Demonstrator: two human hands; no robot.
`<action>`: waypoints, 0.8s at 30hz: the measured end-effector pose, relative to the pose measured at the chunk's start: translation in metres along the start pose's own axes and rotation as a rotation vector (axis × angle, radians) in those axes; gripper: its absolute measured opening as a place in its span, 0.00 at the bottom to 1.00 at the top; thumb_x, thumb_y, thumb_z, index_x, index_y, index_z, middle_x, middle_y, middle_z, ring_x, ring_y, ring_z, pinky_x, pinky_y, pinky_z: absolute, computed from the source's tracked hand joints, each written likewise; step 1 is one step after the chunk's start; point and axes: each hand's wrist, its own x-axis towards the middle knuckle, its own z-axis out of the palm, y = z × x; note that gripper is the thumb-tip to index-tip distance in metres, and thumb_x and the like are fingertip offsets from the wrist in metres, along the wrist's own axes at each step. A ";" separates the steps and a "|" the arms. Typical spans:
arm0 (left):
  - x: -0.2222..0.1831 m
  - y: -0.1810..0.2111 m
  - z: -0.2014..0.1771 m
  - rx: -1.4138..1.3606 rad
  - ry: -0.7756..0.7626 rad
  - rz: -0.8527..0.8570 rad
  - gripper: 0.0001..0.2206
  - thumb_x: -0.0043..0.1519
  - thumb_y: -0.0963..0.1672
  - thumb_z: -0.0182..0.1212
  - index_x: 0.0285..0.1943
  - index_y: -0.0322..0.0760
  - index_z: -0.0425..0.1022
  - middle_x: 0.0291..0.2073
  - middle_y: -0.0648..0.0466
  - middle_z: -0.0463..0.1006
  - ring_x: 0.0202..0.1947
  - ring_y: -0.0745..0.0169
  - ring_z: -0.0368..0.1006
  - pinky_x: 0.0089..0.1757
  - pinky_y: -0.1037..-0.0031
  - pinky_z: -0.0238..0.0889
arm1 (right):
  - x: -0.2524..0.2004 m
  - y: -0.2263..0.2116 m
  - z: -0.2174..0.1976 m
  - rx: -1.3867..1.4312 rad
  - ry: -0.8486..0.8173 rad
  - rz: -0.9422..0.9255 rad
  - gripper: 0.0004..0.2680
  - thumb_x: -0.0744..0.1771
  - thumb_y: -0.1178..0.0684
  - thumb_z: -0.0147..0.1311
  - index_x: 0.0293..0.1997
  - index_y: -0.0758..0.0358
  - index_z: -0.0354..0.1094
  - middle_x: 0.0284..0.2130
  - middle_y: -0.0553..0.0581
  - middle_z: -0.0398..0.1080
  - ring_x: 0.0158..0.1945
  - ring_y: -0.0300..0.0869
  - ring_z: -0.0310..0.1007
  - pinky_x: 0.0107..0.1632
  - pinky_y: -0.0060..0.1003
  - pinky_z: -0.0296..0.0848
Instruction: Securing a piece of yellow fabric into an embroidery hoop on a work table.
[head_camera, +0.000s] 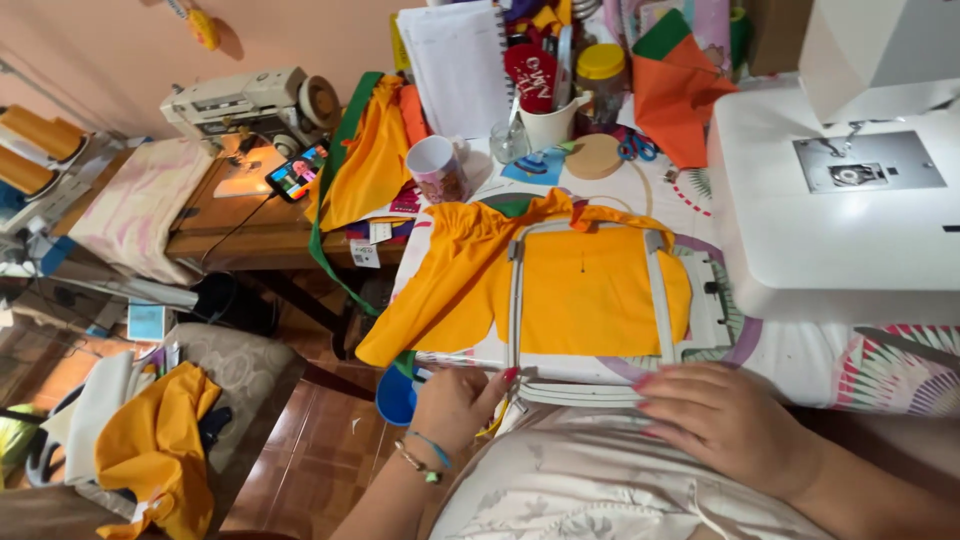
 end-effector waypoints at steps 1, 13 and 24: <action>-0.005 0.002 -0.001 -0.003 0.005 -0.006 0.32 0.64 0.63 0.49 0.12 0.46 0.65 0.08 0.58 0.70 0.14 0.59 0.69 0.21 0.64 0.51 | -0.007 -0.004 -0.002 0.003 -0.003 -0.008 0.09 0.64 0.49 0.65 0.46 0.57 0.77 0.48 0.51 0.78 0.50 0.43 0.78 0.59 0.43 0.75; -0.002 0.013 0.031 -1.357 -0.368 -0.057 0.24 0.70 0.49 0.56 0.18 0.38 0.63 0.09 0.51 0.67 0.09 0.68 0.56 0.18 0.79 0.43 | -0.037 0.008 0.037 1.165 -0.149 1.567 0.27 0.71 0.31 0.39 0.27 0.72 0.63 0.14 0.65 0.60 0.17 0.44 0.49 0.23 0.36 0.48; -0.002 0.009 0.026 -1.282 -0.289 -0.128 0.14 0.67 0.45 0.59 0.41 0.25 0.81 0.25 0.50 0.80 0.24 0.66 0.69 0.28 0.76 0.61 | -0.013 -0.009 0.027 0.953 -0.016 1.594 0.18 0.70 0.49 0.51 0.24 0.77 0.71 0.13 0.64 0.63 0.15 0.44 0.55 0.20 0.36 0.50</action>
